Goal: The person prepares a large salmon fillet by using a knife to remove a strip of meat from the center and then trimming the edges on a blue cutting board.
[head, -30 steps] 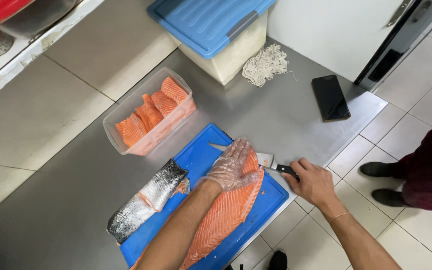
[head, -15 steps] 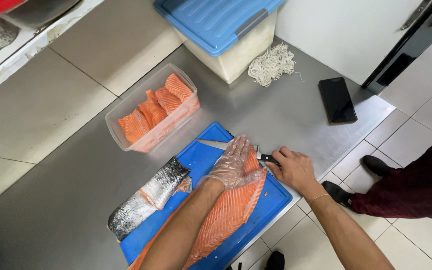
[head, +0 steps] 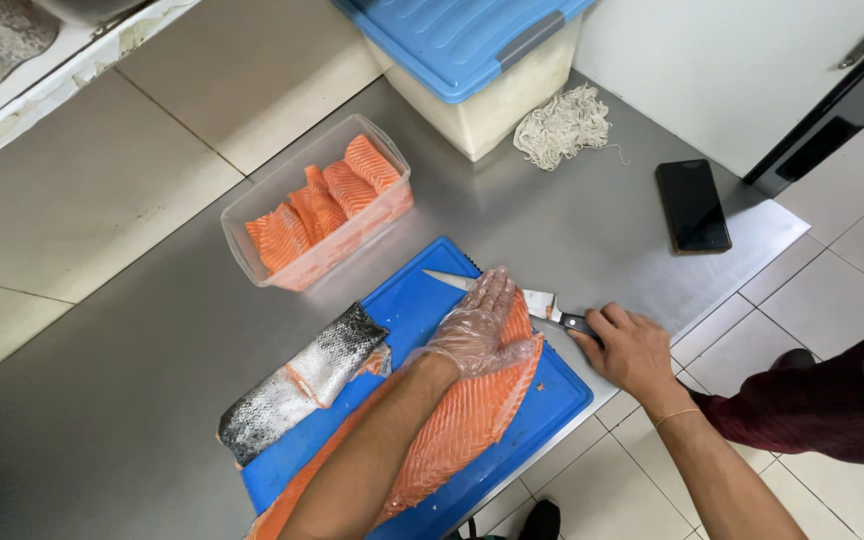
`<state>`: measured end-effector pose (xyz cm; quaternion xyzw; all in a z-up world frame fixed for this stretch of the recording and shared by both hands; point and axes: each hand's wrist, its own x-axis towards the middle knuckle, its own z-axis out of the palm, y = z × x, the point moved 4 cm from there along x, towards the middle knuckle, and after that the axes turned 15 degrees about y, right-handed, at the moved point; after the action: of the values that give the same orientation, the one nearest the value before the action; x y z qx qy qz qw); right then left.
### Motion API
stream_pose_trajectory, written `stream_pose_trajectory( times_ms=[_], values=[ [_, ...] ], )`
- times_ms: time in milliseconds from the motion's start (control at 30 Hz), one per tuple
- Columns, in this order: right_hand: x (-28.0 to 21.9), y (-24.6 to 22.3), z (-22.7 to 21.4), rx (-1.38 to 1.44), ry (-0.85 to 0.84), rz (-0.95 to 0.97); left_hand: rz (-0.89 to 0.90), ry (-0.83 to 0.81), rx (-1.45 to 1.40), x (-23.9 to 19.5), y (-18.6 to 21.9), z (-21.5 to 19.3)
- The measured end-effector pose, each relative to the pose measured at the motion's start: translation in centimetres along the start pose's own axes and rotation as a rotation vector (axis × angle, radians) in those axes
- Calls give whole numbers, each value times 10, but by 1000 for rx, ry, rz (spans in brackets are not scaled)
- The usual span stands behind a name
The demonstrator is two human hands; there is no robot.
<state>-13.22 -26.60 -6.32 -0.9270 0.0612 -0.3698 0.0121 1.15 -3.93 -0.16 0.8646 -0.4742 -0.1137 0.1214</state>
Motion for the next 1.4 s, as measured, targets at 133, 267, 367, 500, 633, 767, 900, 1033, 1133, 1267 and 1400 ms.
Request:
stream_pose_trajectory(
  times_ms=[133, 267, 367, 500, 633, 767, 900, 1033, 1133, 1267, 1400],
  values=[
    [20, -21, 16, 36, 34, -22, -22, 30, -26, -3, -4, -3],
    [38, -36, 25, 60, 63, -61, -37, 43, -15, -2, -6, 9],
    [49, -38, 31, 89, 77, -91, -38, 58, -24, -2, -7, 7],
    [53, -36, 35, 74, 84, -119, -20, 68, -14, -2, -7, 12],
    [66, -45, 38, 79, 92, -124, -11, 76, -20, 3, -7, 14],
    [70, -45, 41, 88, 64, -127, -11, 64, -8, 0, -5, 7],
    [72, -46, 39, 87, 71, -132, -18, 54, 1, 2, -5, 14],
    [77, -53, 32, 44, 113, -140, -22, 67, 12, 4, -4, 11],
    [78, -55, 26, 65, 121, -149, -29, 81, 3, -1, -2, 10],
    [80, -55, 24, 19, 163, -150, 25, 168, 10, -15, 6, 1],
    [77, -54, 25, 21, 169, -135, -20, 168, 14, -62, 13, 21]
  ],
)
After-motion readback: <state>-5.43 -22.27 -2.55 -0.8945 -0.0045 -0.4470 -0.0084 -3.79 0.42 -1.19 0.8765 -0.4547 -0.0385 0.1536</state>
